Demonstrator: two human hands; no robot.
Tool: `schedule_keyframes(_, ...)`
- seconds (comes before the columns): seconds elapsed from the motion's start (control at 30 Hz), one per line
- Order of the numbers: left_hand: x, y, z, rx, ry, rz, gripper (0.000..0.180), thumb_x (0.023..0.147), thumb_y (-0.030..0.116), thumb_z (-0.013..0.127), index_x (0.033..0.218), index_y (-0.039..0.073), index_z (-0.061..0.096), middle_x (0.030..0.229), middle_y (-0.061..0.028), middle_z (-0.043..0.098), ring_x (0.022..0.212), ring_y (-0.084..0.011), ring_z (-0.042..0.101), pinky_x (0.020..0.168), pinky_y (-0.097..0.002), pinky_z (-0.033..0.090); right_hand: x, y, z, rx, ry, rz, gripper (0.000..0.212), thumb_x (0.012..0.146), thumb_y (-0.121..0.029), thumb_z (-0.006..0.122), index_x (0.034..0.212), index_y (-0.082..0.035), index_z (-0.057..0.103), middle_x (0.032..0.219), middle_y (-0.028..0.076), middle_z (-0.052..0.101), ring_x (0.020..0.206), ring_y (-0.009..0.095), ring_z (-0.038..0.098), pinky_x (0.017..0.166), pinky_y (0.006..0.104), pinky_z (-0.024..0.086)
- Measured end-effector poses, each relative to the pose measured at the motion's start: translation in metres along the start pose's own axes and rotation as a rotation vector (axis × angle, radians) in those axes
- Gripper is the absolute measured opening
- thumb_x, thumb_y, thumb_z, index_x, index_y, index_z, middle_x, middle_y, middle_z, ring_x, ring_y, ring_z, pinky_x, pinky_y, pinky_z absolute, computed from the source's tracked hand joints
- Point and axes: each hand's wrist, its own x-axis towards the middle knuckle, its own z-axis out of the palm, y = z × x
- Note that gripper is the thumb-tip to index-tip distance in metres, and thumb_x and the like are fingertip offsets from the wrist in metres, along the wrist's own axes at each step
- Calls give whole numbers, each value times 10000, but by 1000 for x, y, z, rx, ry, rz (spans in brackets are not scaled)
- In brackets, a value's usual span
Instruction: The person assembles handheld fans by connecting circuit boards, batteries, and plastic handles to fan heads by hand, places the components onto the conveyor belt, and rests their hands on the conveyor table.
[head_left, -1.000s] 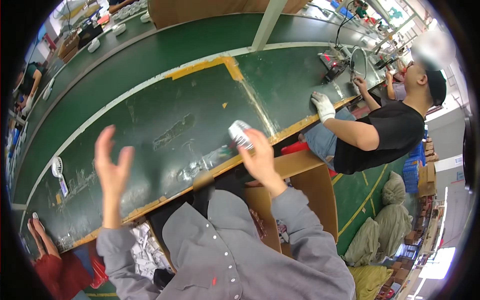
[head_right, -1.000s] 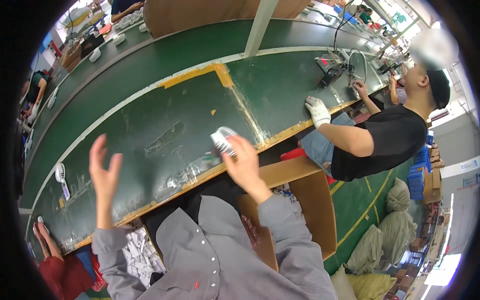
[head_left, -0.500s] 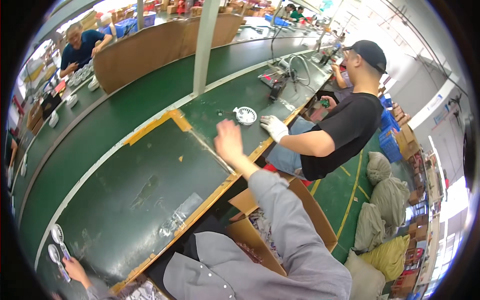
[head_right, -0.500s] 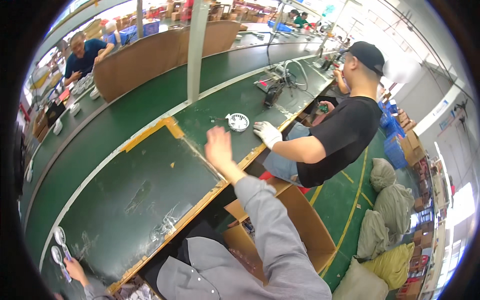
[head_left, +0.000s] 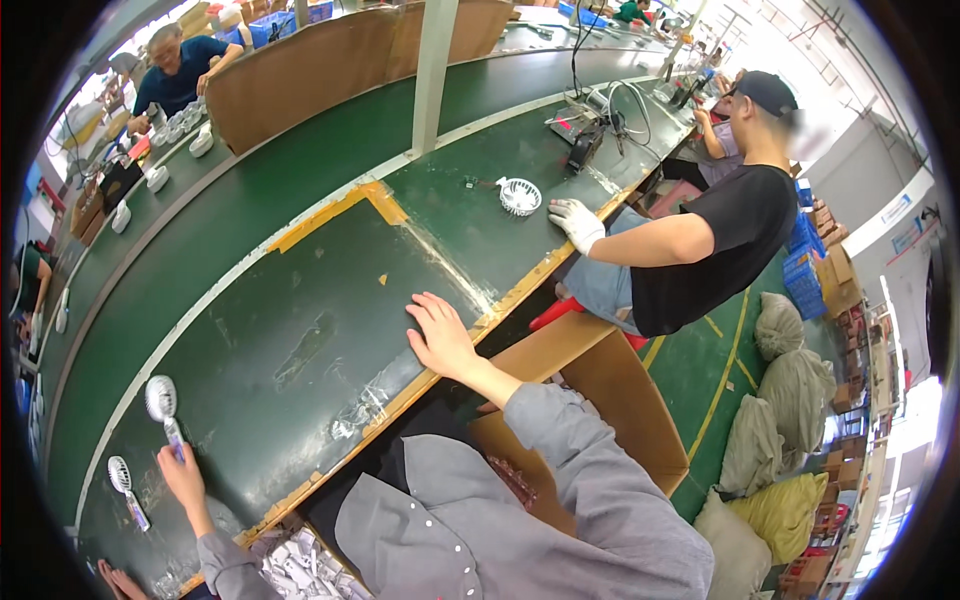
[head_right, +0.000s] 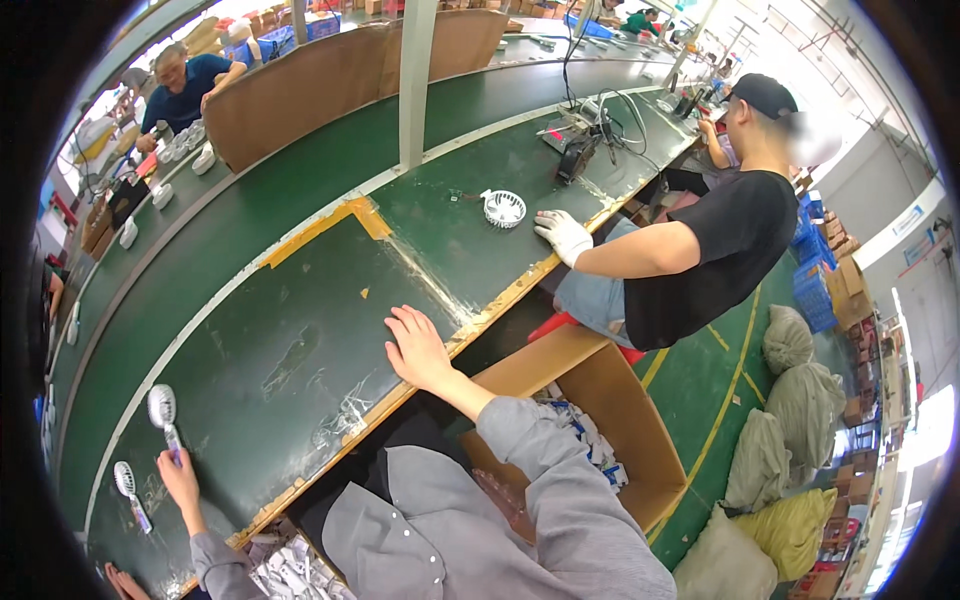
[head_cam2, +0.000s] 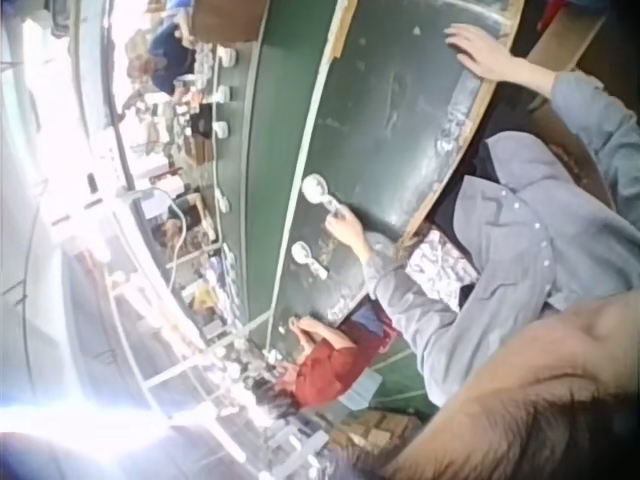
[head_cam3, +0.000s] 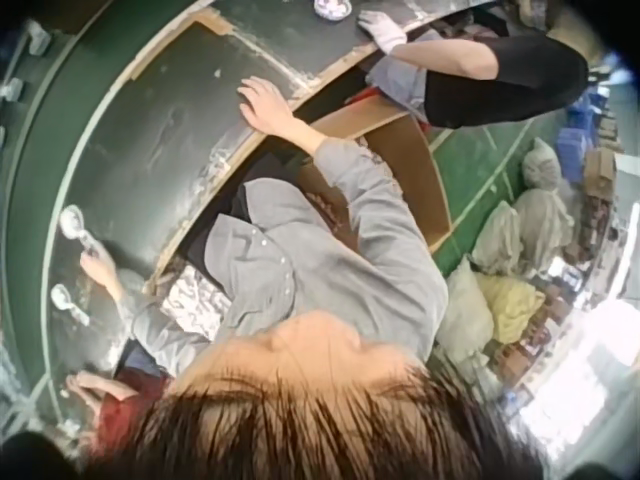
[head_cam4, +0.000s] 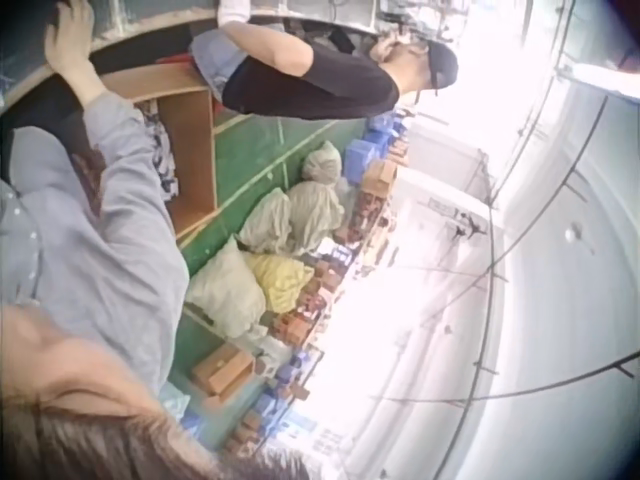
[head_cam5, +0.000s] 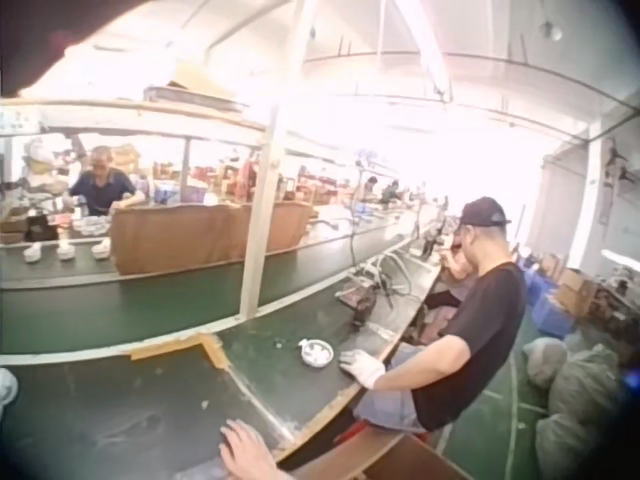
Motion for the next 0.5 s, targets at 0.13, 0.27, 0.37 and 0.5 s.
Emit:
schedule_keyframes(0.13,-12,44,-11,8,-55,148,303,853,161,630,1093,4,531,1101,-188,549,997,-405,573,848,-452,464,29,36,-18,-72,258,-56,423,768,-127,658,1161,-16,548,1195,215,566,1160,399,526,993,486,433)
schedule_keyframes(0.27,-12,96,-22,52,-149,128,334,848,195,642,1128,49,532,1148,-143,555,985,-396,605,811,-460,493,80,123,-70,-325,347,166,463,794,-132,637,1196,55,503,1164,250,543,1126,417,512,993,492,410)
schedule_keyframes(0.37,-8,120,-11,56,-158,148,353,848,253,665,1119,60,546,1110,-134,572,940,-388,623,775,-464,503,94,194,-84,-539,287,225,556,829,-222,645,1291,42,485,1280,213,542,1237,382,485,1085,458,353)
schedule_keyframes(0.5,-2,148,-15,26,-312,49,243,898,259,624,992,35,606,966,-101,638,791,-293,637,739,-395,493,103,218,-83,-481,237,174,268,819,-155,661,1051,-29,612,1118,163,608,1083,358,564,951,450,452)
